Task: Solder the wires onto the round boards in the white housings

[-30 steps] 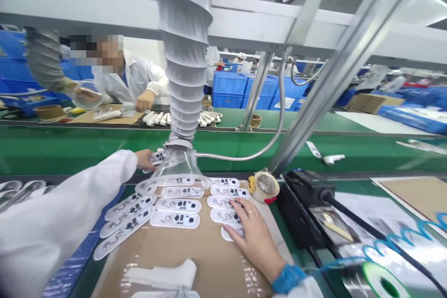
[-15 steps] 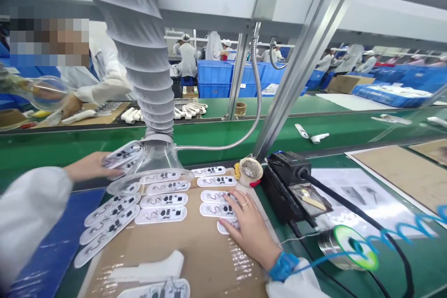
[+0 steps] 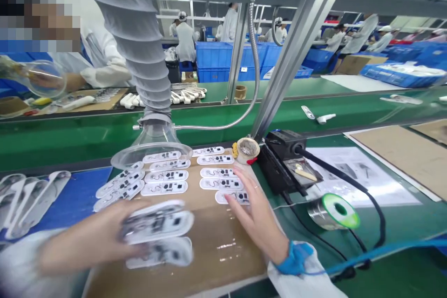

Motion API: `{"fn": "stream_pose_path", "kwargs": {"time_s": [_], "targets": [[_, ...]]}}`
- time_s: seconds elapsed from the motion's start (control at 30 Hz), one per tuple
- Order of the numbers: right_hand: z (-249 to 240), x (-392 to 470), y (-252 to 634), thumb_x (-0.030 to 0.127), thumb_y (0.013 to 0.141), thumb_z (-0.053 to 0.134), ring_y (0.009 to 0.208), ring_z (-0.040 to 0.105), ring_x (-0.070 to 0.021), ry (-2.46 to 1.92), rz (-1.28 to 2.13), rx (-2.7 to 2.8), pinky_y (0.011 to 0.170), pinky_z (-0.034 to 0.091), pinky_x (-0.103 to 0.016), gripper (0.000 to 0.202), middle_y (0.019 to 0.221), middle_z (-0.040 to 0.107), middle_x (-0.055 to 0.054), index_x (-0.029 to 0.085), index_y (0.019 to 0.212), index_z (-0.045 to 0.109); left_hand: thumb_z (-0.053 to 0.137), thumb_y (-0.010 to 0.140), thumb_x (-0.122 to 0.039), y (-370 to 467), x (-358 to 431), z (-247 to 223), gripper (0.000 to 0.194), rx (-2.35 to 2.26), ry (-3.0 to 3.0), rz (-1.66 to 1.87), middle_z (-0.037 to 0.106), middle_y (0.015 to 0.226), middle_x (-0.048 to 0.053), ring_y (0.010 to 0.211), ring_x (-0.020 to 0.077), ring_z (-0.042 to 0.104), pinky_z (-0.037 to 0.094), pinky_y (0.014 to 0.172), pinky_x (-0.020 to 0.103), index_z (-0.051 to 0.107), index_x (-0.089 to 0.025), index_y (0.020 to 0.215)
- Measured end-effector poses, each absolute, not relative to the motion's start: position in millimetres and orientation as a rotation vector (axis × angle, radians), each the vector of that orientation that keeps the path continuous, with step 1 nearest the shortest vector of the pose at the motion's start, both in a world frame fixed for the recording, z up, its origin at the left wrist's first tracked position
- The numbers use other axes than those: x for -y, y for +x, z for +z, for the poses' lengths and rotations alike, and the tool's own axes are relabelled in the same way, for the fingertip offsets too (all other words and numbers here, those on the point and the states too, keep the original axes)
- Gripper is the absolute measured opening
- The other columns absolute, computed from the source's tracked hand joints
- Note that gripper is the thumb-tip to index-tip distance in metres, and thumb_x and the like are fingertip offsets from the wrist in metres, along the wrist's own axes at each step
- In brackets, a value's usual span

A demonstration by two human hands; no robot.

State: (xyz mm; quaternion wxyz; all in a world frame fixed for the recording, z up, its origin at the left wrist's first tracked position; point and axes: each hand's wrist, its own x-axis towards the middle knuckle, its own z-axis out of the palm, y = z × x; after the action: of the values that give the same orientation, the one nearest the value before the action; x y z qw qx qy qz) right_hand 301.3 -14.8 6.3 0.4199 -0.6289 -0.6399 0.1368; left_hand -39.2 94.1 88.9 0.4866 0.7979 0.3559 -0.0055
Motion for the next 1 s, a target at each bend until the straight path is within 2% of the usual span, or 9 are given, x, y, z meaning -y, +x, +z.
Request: {"fn": "stream_pose_path", "kwargs": {"time_s": [0.17, 0.27, 0.33, 0.4, 0.5, 0.6, 0.73, 0.83, 1.0], "targets": [[-2, 79, 300, 0.046, 0.112, 0.045, 0.135, 0.068, -0.0282, -1.58, 0.701, 1.221, 0.111, 0.061, -0.046, 0.051, 0.151, 0.065, -0.014, 0.029, 0.16, 0.045, 0.089, 0.066, -0.04, 79, -88, 52, 0.042, -0.732, 1.955, -0.096, 0.082, 0.1, 0.0, 0.092, 0.0259, 0.077, 0.058, 0.081, 0.032, 0.077, -0.028, 0.104], [-22, 100, 299, 0.045, 0.109, 0.053, 0.149, 0.056, -0.029, -1.727, 0.671, 1.365, 0.121, 0.052, -0.05, 0.056, 0.161, 0.056, -0.013, 0.029, 0.161, 0.043, 0.089, 0.069, -0.054, 98, -82, 29, 0.059, -0.745, 2.016, -0.088, 0.079, 0.122, 0.009, 0.114, 0.0336, 0.073, 0.056, 0.1, 0.042, 0.075, -0.026, 0.12], [-32, 104, 299, 0.041, 0.108, 0.055, 0.155, 0.048, -0.0291, -1.787, 0.569, 1.574, 0.126, 0.046, -0.052, 0.057, 0.167, 0.049, -0.011, 0.03, 0.162, 0.042, 0.077, 0.084, -0.061, 100, -77, 25, 0.055, -0.739, 2.06, -0.068, 0.075, 0.131, 0.01, 0.124, 0.0331, 0.068, 0.051, 0.109, 0.043, 0.073, -0.026, 0.126], [-39, 103, 300, 0.038, 0.109, 0.054, 0.155, 0.048, -0.029, -1.804, 0.418, 1.74, 0.126, 0.047, -0.053, 0.056, 0.168, 0.047, -0.011, 0.03, 0.163, 0.042, 0.06, 0.098, -0.058, 97, -74, 28, 0.042, -0.746, 2.103, -0.053, 0.075, 0.13, 0.01, 0.123, 0.0303, 0.068, 0.05, 0.111, 0.042, 0.075, -0.027, 0.121], [-44, 101, 304, 0.036, 0.108, 0.055, 0.151, 0.053, -0.0284, -1.798, 0.21, 1.879, 0.122, 0.053, -0.051, 0.052, 0.165, 0.051, -0.01, 0.03, 0.16, 0.046, 0.045, 0.105, -0.059, 77, -79, 40, 0.046, -0.847, 2.167, -0.012, 0.075, 0.131, 0.009, 0.121, 0.0299, 0.069, 0.051, 0.109, 0.041, 0.076, -0.029, 0.12], [-43, 99, 309, 0.034, 0.108, 0.058, 0.147, 0.058, -0.0293, -1.741, 0.053, 1.949, 0.118, 0.057, -0.052, 0.046, 0.16, 0.058, -0.01, 0.029, 0.153, 0.054, 0.046, 0.103, -0.064, 34, -98, 49, 0.048, -0.977, 2.225, 0.001, 0.076, 0.131, 0.004, 0.121, 0.0298, 0.069, 0.053, 0.106, 0.04, 0.075, -0.034, 0.126], [-33, 92, 315, 0.037, 0.107, 0.057, 0.143, 0.061, -0.0322, -1.706, -0.056, 2.007, 0.111, 0.062, -0.057, 0.044, 0.155, 0.062, -0.01, 0.028, 0.15, 0.056, 0.057, 0.095, -0.059, -21, -117, 53, 0.045, -1.163, 2.321, -0.028, 0.08, 0.118, 0.011, 0.11, 0.0375, 0.073, 0.057, 0.098, 0.049, 0.08, -0.025, 0.113], [-29, 82, 319, 0.04, 0.109, 0.054, 0.149, 0.056, -0.0326, -1.765, -0.057, 2.007, 0.113, 0.06, -0.057, 0.047, 0.162, 0.056, -0.009, 0.028, 0.154, 0.054, 0.05, 0.102, -0.05, -19, -110, 57, 0.046, -1.236, 2.432, 0.079, 0.073, 0.131, 0.017, 0.122, 0.0407, 0.068, 0.053, 0.107, 0.059, 0.075, -0.018, 0.123], [-33, 61, 316, 0.05, 0.109, 0.05, 0.159, 0.04, -0.0335, -1.929, 0.092, 1.984, 0.127, 0.046, -0.056, 0.063, 0.172, 0.039, -0.011, 0.019, 0.164, 0.045, 0.056, 0.107, -0.041, 60, -112, 49, 0.047, -1.052, 2.547, 0.203, 0.052, 0.162, 0.012, 0.152, 0.0311, 0.048, 0.039, 0.128, 0.052, 0.057, -0.022, 0.15]]}}
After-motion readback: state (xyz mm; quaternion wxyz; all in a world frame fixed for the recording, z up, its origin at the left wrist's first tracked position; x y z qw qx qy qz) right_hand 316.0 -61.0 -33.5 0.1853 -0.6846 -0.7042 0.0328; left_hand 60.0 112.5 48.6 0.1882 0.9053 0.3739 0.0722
